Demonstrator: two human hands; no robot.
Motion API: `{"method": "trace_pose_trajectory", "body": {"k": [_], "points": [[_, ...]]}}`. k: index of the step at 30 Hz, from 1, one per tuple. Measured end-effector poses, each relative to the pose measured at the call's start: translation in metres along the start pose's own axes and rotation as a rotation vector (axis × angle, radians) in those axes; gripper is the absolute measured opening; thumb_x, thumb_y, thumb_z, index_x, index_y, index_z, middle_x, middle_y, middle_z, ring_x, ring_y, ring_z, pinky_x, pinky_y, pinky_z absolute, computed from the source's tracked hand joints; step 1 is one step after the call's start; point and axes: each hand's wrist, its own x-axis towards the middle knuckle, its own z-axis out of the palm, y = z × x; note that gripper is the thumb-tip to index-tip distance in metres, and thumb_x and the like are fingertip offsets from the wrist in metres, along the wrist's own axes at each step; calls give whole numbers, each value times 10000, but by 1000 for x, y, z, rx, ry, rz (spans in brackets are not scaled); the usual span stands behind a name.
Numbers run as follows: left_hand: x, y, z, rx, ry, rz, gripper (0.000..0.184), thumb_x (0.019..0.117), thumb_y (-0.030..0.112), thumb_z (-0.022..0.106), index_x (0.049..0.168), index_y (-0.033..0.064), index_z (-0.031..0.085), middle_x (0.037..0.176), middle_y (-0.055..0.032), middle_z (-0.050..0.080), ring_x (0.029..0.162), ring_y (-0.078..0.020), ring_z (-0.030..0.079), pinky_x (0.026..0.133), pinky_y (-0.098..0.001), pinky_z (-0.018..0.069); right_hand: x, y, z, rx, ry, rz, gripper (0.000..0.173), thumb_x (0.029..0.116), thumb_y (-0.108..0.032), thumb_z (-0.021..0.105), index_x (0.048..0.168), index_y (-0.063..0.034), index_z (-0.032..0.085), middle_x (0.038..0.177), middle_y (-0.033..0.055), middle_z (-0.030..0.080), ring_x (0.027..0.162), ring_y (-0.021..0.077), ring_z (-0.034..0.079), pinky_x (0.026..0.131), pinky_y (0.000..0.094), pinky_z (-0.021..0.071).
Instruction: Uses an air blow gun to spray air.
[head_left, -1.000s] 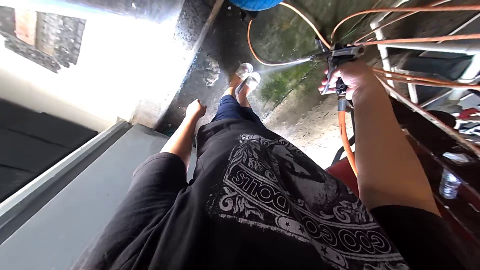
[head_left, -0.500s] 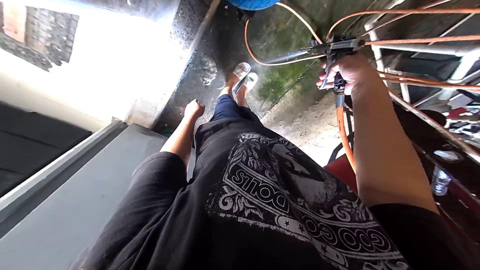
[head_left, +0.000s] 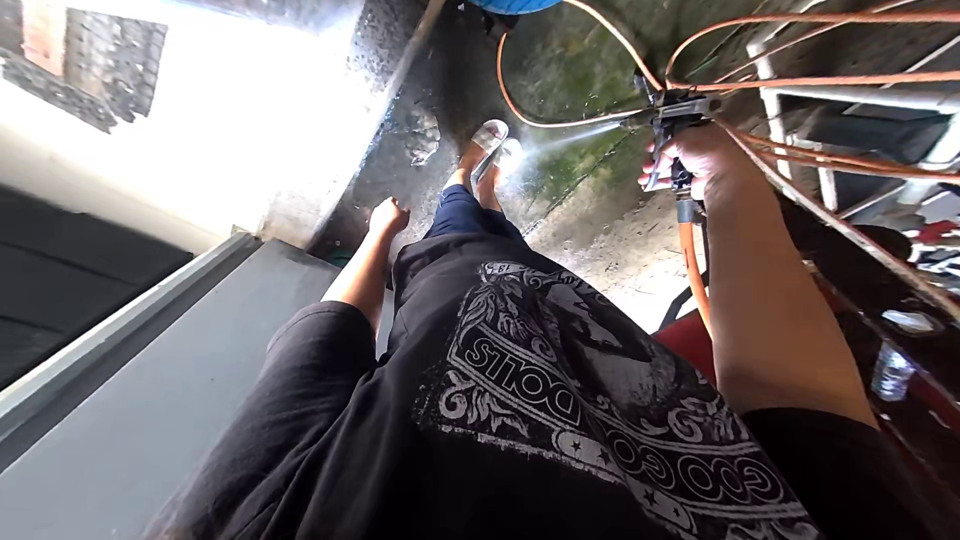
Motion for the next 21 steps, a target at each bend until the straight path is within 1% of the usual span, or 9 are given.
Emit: {"method": "trace_pose_trajectory", "body": {"k": [2, 4, 7, 10, 12, 14, 16, 19, 21], "points": [[0, 2, -2, 16, -8, -1, 517, 1025, 339, 572, 1434, 23, 549, 1387, -288, 589, 1315, -470, 551, 1066, -685, 420, -3, -3, 3, -10, -6, 6, 295, 887, 31, 555, 1166, -47, 612, 868, 49, 662, 710, 164, 691, 673, 356, 624], [2, 8, -5, 18, -4, 0, 509, 1027, 344, 573, 1420, 20, 559, 1374, -294, 594, 1305, -474, 557, 1058, -685, 427, -2, -1, 5, -29, -3, 7, 289, 883, 25, 563, 1156, -51, 618, 891, 57, 672, 712, 168, 690, 663, 357, 621], [5, 19, -9, 11, 2, 4, 509, 1028, 346, 567, 1431, 35, 552, 1376, -286, 596, 1308, -467, 557, 1059, -680, 429, 7, 7, 4, -56, -25, 1, 301, 874, 11, 569, 1160, -42, 647, 853, 53, 688, 689, 162, 696, 655, 343, 621], [6, 30, -17, 9, 17, 12, 518, 1025, 354, 575, 1435, 38, 550, 1383, -281, 594, 1314, -461, 556, 1067, -672, 429, 7, 9, 10, -66, -33, 3, 296, 887, 29, 559, 1170, -25, 628, 852, 69, 669, 676, 161, 681, 644, 336, 612], [6, 38, -20, 9, 21, 24, 530, 1030, 363, 571, 1451, 43, 540, 1400, -275, 586, 1328, -453, 548, 1082, -664, 418, 3, 9, 13, -48, -47, -2, 283, 896, 23, 555, 1169, -22, 614, 857, 70, 660, 686, 162, 680, 658, 339, 613], [5, 42, -22, 5, 23, 55, 534, 1036, 359, 570, 1458, 34, 529, 1384, -281, 596, 1315, -461, 556, 1079, -669, 418, -3, 5, 15, -16, -64, -8, 271, 903, 31, 564, 1163, -28, 615, 880, 62, 653, 705, 158, 676, 678, 338, 615], [4, 44, -20, 6, 24, 72, 535, 1036, 360, 570, 1462, 39, 525, 1368, -277, 609, 1304, -459, 566, 1075, -667, 425, -5, 6, 14, 14, -75, -11, 271, 909, 19, 557, 1166, -41, 620, 853, 47, 652, 709, 160, 678, 690, 345, 617], [5, 44, -15, -7, 15, 80, 534, 1037, 357, 572, 1471, 48, 521, 1379, -270, 605, 1313, -458, 559, 1082, -663, 418, -2, 17, 12, 2, -71, -10, 269, 905, 21, 548, 1155, -42, 626, 810, 44, 646, 678, 159, 676, 664, 344, 617], [6, 41, -12, -28, 6, 92, 538, 1037, 350, 575, 1474, 43, 515, 1384, -273, 600, 1317, -458, 555, 1088, -662, 414, 0, 25, 11, -6, -68, 20, 301, 909, 25, 540, 1196, -29, 608, 871, 72, 646, 706, 173, 671, 678, 358, 612]]}}
